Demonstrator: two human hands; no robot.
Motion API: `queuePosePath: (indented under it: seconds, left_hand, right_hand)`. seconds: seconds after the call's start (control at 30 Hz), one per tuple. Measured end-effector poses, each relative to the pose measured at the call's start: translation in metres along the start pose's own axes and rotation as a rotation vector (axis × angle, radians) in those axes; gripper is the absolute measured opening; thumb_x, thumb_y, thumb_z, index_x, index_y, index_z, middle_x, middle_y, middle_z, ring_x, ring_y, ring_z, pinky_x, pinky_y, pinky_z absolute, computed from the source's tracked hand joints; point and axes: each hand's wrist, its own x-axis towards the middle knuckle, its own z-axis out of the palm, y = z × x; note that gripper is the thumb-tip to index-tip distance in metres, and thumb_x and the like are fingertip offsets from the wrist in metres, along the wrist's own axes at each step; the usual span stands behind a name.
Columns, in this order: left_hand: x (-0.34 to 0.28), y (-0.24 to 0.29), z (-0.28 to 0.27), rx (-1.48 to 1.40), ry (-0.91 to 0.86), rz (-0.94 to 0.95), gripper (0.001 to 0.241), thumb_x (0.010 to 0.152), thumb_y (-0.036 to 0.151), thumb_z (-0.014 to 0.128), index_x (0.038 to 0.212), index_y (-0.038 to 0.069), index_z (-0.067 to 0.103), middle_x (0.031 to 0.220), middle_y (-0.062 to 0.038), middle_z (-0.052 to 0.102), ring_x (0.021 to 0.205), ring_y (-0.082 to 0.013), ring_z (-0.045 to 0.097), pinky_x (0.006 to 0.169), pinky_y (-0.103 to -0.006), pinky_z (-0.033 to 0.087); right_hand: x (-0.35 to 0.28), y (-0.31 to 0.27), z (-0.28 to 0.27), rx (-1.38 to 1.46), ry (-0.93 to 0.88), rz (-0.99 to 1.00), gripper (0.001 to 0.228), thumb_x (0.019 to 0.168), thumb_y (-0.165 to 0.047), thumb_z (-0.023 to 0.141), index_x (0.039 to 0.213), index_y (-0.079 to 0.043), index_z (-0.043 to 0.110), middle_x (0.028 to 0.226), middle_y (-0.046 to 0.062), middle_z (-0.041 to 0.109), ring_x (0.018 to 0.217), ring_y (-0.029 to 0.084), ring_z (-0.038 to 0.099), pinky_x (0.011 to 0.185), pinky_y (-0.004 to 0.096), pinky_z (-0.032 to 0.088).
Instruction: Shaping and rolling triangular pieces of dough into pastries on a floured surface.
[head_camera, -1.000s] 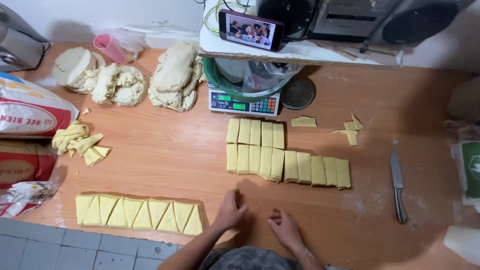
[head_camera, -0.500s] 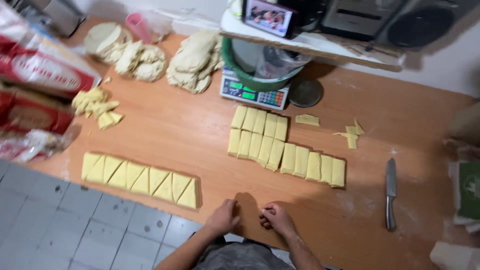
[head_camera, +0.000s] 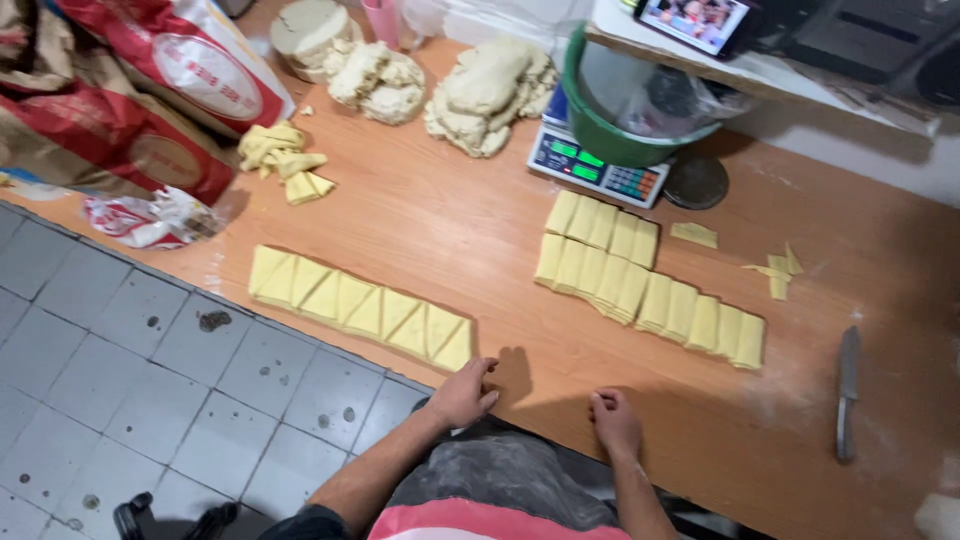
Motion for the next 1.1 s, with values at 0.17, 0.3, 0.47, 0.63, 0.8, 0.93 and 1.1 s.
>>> queuePosePath:
  seconds: [0.17, 0.3, 0.47, 0.63, 0.8, 0.93, 1.1]
  left_hand:
    - [-0.004, -0.094, -0.024, -0.110, 0.171, 0.055, 0.057, 0.088, 0.018, 0.071, 0.139, 0.002, 0.049, 0.123, -0.017, 0.066, 0.105, -0.0309, 0.071, 0.091, -0.0415, 0.057]
    - [-0.042, -0.107, -0.057, -0.055, 0.184, -0.037, 0.053, 0.089, 0.020, 0.073, 0.137, 0.006, 0.055, 0.115, -0.018, 0.069, 0.102, -0.0315, 0.068, 0.091, -0.0430, 0.055]
    - [-0.056, -0.136, -0.078, -0.131, 0.281, -0.009, 0.053, 0.085, 0.019, 0.071, 0.135, 0.007, 0.057, 0.120, -0.014, 0.069, 0.102, -0.0300, 0.070, 0.089, -0.0424, 0.056]
    - [-0.056, -0.162, -0.103, 0.097, 0.469, -0.121, 0.042, 0.089, 0.025, 0.075, 0.126, 0.008, 0.064, 0.125, -0.014, 0.069, 0.117, -0.0333, 0.065, 0.099, -0.0442, 0.052]
    - [-0.057, -0.145, -0.140, 0.455, 0.574, -0.139, 0.090, 0.072, 0.028, 0.085, 0.146, 0.003, 0.042, 0.155, -0.017, 0.036, 0.148, -0.0352, 0.028, 0.120, -0.0500, 0.026]
    - [-0.047, -0.144, -0.141, 0.572, 0.446, -0.161, 0.098, 0.076, 0.034, 0.085, 0.152, 0.004, 0.031, 0.161, -0.013, 0.026, 0.153, -0.0332, 0.017, 0.123, -0.0528, 0.018]
    - [-0.031, -0.154, -0.131, 0.767, 0.320, -0.034, 0.104, 0.077, 0.036, 0.084, 0.156, 0.007, 0.022, 0.166, -0.014, 0.015, 0.154, -0.0320, 0.011, 0.124, -0.0574, 0.013]
  right_hand:
    - [-0.014, 0.001, 0.036, -0.366, 0.278, -0.102, 0.033, 0.092, -0.041, 0.069, 0.108, -0.012, 0.072, 0.101, 0.011, 0.075, 0.095, 0.031, 0.072, 0.084, 0.046, 0.056]
    - [-0.006, 0.004, 0.047, -0.374, 0.334, -0.106, 0.038, 0.090, -0.045, 0.069, 0.109, -0.011, 0.071, 0.104, 0.013, 0.074, 0.098, 0.034, 0.071, 0.087, 0.048, 0.055]
    - [-0.019, -0.039, 0.063, -0.502, 0.151, -0.074, 0.057, 0.078, -0.055, 0.080, 0.106, -0.006, 0.070, 0.105, 0.015, 0.073, 0.100, 0.034, 0.071, 0.087, 0.047, 0.056]
    - [-0.020, -0.088, 0.067, -0.698, -0.077, -0.042, 0.075, 0.065, -0.059, 0.089, 0.107, -0.001, 0.067, 0.107, 0.017, 0.073, 0.101, 0.034, 0.073, 0.088, 0.044, 0.058]
    - [0.005, -0.101, 0.072, -0.823, -0.257, -0.011, 0.088, 0.056, -0.054, 0.098, 0.116, 0.002, 0.068, 0.119, 0.024, 0.074, 0.112, 0.034, 0.072, 0.096, 0.043, 0.057]
    - [0.025, -0.093, 0.079, -0.878, -0.329, 0.026, 0.080, 0.056, -0.052, 0.097, 0.112, 0.001, 0.075, 0.117, 0.021, 0.075, 0.110, 0.033, 0.073, 0.097, 0.042, 0.058]
    - [0.025, -0.097, 0.083, -0.914, -0.349, 0.094, 0.080, 0.055, -0.051, 0.098, 0.113, -0.001, 0.076, 0.120, 0.019, 0.076, 0.110, 0.032, 0.074, 0.098, 0.041, 0.058]
